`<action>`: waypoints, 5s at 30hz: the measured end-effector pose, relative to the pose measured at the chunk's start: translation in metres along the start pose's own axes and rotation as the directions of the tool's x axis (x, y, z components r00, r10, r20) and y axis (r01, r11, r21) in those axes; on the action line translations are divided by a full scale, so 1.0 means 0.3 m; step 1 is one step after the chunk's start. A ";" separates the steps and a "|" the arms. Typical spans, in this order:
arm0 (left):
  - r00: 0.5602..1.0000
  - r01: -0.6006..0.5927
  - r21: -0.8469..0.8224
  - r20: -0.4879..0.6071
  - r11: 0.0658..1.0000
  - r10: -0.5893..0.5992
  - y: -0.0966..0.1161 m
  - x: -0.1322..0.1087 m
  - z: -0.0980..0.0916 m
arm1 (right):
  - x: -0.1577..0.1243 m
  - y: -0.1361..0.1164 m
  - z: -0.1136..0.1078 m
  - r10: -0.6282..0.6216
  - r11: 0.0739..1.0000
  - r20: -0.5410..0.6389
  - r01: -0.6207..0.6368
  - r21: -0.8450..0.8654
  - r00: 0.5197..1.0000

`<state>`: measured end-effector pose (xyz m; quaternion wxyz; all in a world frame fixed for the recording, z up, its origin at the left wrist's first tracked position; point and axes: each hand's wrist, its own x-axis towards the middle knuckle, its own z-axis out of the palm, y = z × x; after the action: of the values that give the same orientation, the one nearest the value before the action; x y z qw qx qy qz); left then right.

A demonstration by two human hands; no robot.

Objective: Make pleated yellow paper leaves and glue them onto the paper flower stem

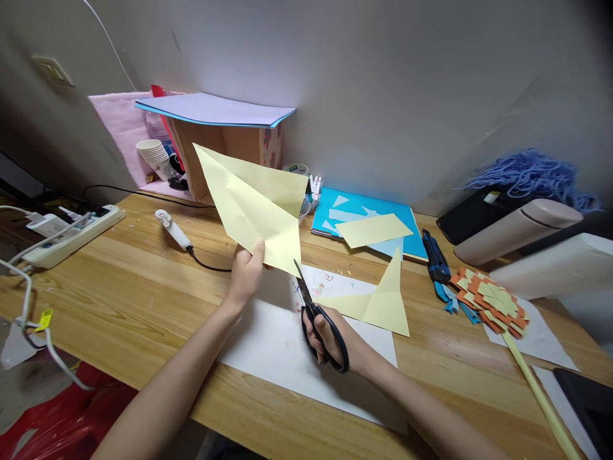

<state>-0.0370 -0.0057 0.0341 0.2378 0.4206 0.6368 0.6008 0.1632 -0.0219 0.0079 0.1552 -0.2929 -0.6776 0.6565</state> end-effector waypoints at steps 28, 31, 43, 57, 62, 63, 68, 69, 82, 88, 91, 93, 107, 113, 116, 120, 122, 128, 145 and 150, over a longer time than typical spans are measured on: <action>0.997 0.050 0.002 0.062 0.999 -0.050 0.008 -0.019 0.014 | 0.009 0.027 0.001 -0.035 0.999 -0.051 0.035 0.001 0.998; 0.994 0.063 -0.035 0.092 0.997 -0.059 0.006 -0.023 0.020 | 0.012 0.035 0.002 -0.026 0.998 -0.018 0.027 0.053 1.000; 0.988 0.066 -0.083 0.147 0.994 -0.053 -0.012 -0.036 0.036 | 0.014 0.044 -0.007 -0.013 0.999 -0.047 0.016 0.052 0.999; 0.983 0.088 -0.058 0.168 0.994 -0.077 -0.008 -0.034 0.038 | 0.020 0.031 -0.007 -0.037 0.999 -0.088 0.038 0.012 0.995; 0.981 0.102 -0.046 0.170 0.994 -0.092 -0.014 -0.034 0.037 | 0.021 0.033 -0.007 -0.013 1.000 -0.107 0.015 0.016 0.994; 0.981 0.102 -0.045 0.169 0.994 -0.093 -0.013 -0.034 0.036 | 0.021 0.034 -0.007 -0.012 1.000 -0.112 0.014 0.014 0.994; 0.981 0.118 -0.037 0.157 0.992 -0.111 -0.011 -0.031 0.038 | 0.021 0.035 -0.007 -0.003 1.000 -0.127 0.005 0.017 0.992; 0.981 0.122 -0.042 0.158 0.992 -0.114 -0.011 -0.030 0.038 | 0.021 0.034 -0.007 0.000 1.000 -0.127 0.002 0.014 0.992; 0.964 0.127 -0.053 0.242 0.990 -0.111 -0.017 -0.044 0.049 | 0.028 0.057 -0.005 0.017 0.998 -0.103 -0.010 0.069 0.995; 0.962 0.128 -0.055 0.250 0.990 -0.111 -0.027 -0.048 0.053 | 0.034 0.063 0.000 0.035 0.998 -0.137 -0.029 0.049 0.990; 0.959 0.143 -0.055 0.253 0.988 -0.125 -0.025 -0.048 0.053 | 0.035 0.064 0.004 0.051 0.998 -0.154 -0.044 0.050 0.987; 0.961 0.145 -0.055 0.246 0.988 -0.127 -0.021 -0.048 0.053 | 0.035 0.065 0.006 0.054 0.997 -0.155 -0.044 0.067 0.986; 0.958 0.175 -0.042 0.236 0.984 -0.161 -0.021 -0.047 0.054 | 0.030 0.055 0.010 0.051 0.998 -0.155 -0.044 0.053 0.987; 0.952 0.196 -0.107 0.259 0.975 -0.163 -0.017 -0.052 0.061 | 0.031 0.053 0.002 0.080 0.995 -0.142 -0.070 0.076 0.987; 0.946 0.223 -0.099 0.263 0.970 -0.191 -0.014 -0.054 0.062 | 0.033 0.053 0.001 0.078 0.995 -0.160 -0.067 0.073 0.984; 0.944 0.231 -0.108 0.265 0.967 -0.196 -0.018 -0.054 0.064 | 0.038 0.062 0.004 0.099 0.991 -0.173 -0.081 0.106 0.980; 0.943 0.235 -0.111 0.268 0.966 -0.199 -0.022 -0.053 0.065 | 0.039 0.066 0.006 0.109 0.990 -0.181 -0.090 0.113 0.977; 0.940 0.237 -0.092 0.274 0.967 -0.204 -0.030 -0.050 0.066 | 0.034 0.058 0.010 0.111 0.988 -0.197 -0.086 0.132 0.974; 0.944 0.194 -0.115 0.292 0.974 -0.154 -0.019 -0.061 0.074 | 0.035 0.051 0.004 0.102 0.989 -0.193 -0.079 0.123 0.976; 0.943 0.182 -0.103 0.300 0.978 -0.144 -0.027 -0.058 0.072 | 0.030 0.046 0.004 0.106 0.988 -0.211 -0.080 0.129 0.972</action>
<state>-0.0123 -0.0072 0.0191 0.4044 0.4340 0.5874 0.5505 0.1580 -0.0179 -0.0073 0.2147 -0.3843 -0.6014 0.6667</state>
